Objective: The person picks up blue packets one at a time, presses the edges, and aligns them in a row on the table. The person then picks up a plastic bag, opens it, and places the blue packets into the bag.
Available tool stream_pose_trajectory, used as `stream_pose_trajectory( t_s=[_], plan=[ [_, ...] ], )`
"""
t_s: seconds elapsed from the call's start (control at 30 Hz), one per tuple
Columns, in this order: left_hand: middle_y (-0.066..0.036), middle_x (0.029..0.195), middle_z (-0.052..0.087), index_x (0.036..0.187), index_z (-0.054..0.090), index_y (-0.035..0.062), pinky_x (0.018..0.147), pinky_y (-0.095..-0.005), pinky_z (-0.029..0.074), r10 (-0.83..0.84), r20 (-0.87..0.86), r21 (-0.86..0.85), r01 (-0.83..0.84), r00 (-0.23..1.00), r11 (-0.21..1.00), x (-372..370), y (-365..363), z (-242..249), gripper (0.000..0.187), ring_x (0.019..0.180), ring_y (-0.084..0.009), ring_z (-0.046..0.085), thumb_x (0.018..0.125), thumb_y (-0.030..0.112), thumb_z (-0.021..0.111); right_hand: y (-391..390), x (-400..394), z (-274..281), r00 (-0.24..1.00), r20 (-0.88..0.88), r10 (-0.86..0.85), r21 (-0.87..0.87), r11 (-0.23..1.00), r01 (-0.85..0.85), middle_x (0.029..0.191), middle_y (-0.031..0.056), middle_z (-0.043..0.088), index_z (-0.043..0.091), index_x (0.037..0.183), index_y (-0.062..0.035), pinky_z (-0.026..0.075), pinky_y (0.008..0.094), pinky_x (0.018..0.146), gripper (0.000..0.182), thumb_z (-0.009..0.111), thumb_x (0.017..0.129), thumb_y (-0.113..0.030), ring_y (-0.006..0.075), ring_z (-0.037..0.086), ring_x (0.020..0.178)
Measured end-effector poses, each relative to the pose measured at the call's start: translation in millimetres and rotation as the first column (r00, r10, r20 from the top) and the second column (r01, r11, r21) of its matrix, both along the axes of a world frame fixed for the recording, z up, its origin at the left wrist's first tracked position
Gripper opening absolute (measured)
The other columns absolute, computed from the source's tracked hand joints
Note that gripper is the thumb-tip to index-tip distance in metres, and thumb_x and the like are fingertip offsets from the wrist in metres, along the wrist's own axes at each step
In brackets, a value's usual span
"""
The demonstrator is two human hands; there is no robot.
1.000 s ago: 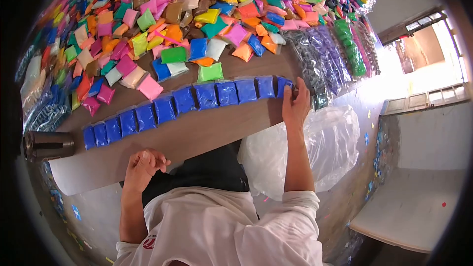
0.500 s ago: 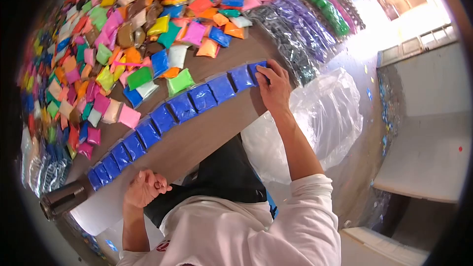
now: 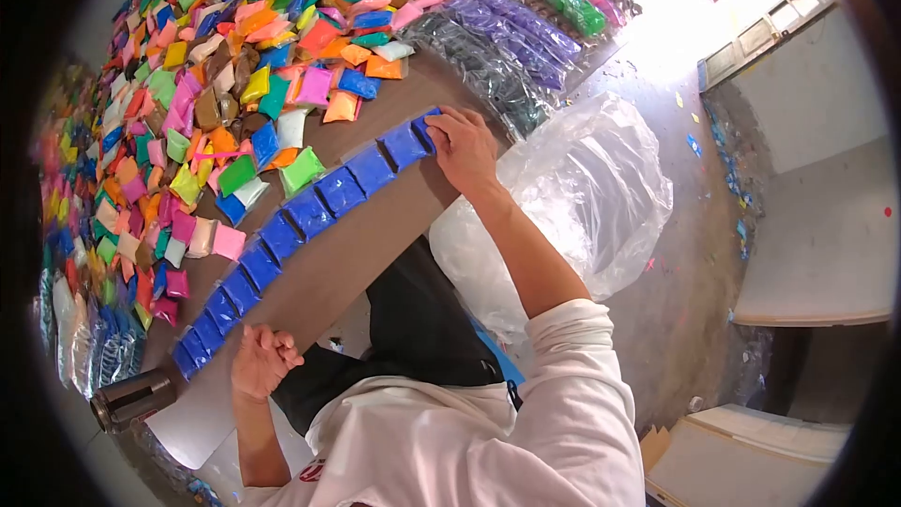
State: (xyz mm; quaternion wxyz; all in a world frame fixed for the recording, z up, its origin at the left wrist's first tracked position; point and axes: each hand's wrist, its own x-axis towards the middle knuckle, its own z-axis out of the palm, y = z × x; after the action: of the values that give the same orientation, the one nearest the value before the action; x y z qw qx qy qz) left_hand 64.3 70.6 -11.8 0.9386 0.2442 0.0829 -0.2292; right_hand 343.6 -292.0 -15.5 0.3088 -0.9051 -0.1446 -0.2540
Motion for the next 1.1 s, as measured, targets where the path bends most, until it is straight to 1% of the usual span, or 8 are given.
stream_pose_trajectory(
  t_s=[0.23,0.33,0.53,0.6,0.73,0.87,0.97,1.1],
  plan=[
    [-0.019,0.102,0.060,0.088,0.051,0.0089,0.084,-0.0495,0.051,0.111,-0.046,0.100,-0.106,0.993,0.989,-5,-3,5,0.043,0.088,-0.0286,0.059,0.101,0.046,0.034,0,-1,17,0.995,-0.045,0.088,0.062,0.994,-0.085,0.113,0.0086,0.065,0.068,0.104,-0.0106,0.045,0.0405,0.092,0.018,0.061,0.088,-0.015,0.0324,0.056,0.109],
    [-0.017,0.104,0.059,0.092,0.051,0.0093,0.083,-0.0503,0.051,0.134,-0.025,0.095,-0.131,0.991,0.987,-7,-2,-2,0.043,0.088,-0.0278,0.059,0.102,0.046,0.032,-4,-21,10,0.989,0.137,-0.062,0.346,0.938,0.011,0.109,0.0137,0.064,0.067,0.100,-0.0039,0.045,0.0402,0.090,0.016,0.058,0.089,-0.012,0.0333,0.057,0.105],
    [-0.017,0.108,0.058,0.095,0.053,0.0093,0.084,-0.0491,0.050,0.128,-0.006,0.068,-0.127,0.992,0.990,-7,0,-2,0.044,0.091,-0.0266,0.058,0.102,0.046,0.031,-53,-121,39,0.988,0.072,0.134,0.399,0.904,-0.152,0.074,0.0131,0.062,0.061,0.075,-0.0006,0.047,0.0375,0.063,0.010,0.062,0.084,-0.006,0.0308,0.059,0.069],
    [-0.017,0.108,0.058,0.095,0.053,0.0092,0.083,-0.0481,0.050,0.121,-0.039,0.081,-0.117,0.992,0.990,-5,0,-1,0.044,0.089,-0.0273,0.059,0.102,0.047,0.032,-94,-128,44,0.996,-0.090,0.016,0.332,0.943,0.014,0.071,0.0134,0.062,0.062,0.073,-0.0030,0.048,0.0390,0.061,0.012,0.063,0.083,-0.009,0.0316,0.059,0.066],
    [-0.018,0.110,0.058,0.097,0.054,0.0095,0.081,-0.0464,0.050,0.093,-0.071,0.062,-0.089,0.993,0.994,-3,3,0,0.044,0.090,-0.0282,0.059,0.101,0.048,0.033,-200,-97,38,0.735,-0.571,-0.366,-0.492,0.869,0.050,0.083,0.0176,0.067,0.067,0.079,-0.0045,0.050,0.0439,0.071,0.021,0.057,0.085,-0.022,0.0342,0.065,0.079],
    [-0.019,0.110,0.058,0.099,0.053,0.0093,0.081,-0.0461,0.050,0.090,-0.073,0.075,-0.085,0.993,0.994,-3,5,-1,0.046,0.090,-0.0281,0.059,0.101,0.050,0.032,-292,-33,-41,0.479,-0.711,-0.516,-0.609,0.791,-0.052,0.097,0.0206,0.067,0.068,0.090,-0.0021,0.050,0.0444,0.083,0.028,0.056,0.083,-0.026,0.0354,0.064,0.097],
    [-0.019,0.109,0.057,0.099,0.053,0.0085,0.081,-0.0470,0.050,0.110,-0.071,0.091,-0.103,0.991,0.991,-3,2,1,0.047,0.090,-0.0279,0.058,0.101,0.050,0.030,-319,-8,-100,0.498,-0.757,-0.424,-0.546,0.829,-0.124,0.089,0.0157,0.067,0.067,0.089,-0.0060,0.051,0.0440,0.079,0.031,0.065,0.078,-0.035,0.0328,0.065,0.087],
    [-0.021,0.111,0.058,0.099,0.052,0.0079,0.080,-0.0475,0.050,0.155,-0.056,0.095,-0.149,0.986,0.984,-4,1,0,0.047,0.091,-0.0298,0.060,0.101,0.049,0.030,-294,-2,-140,0.510,-0.675,-0.532,-0.626,0.780,-0.015,0.111,0.0163,0.064,0.065,0.104,-0.0083,0.051,0.0445,0.084,0.044,0.069,0.073,-0.040,0.0327,0.063,0.101]
  ],
)
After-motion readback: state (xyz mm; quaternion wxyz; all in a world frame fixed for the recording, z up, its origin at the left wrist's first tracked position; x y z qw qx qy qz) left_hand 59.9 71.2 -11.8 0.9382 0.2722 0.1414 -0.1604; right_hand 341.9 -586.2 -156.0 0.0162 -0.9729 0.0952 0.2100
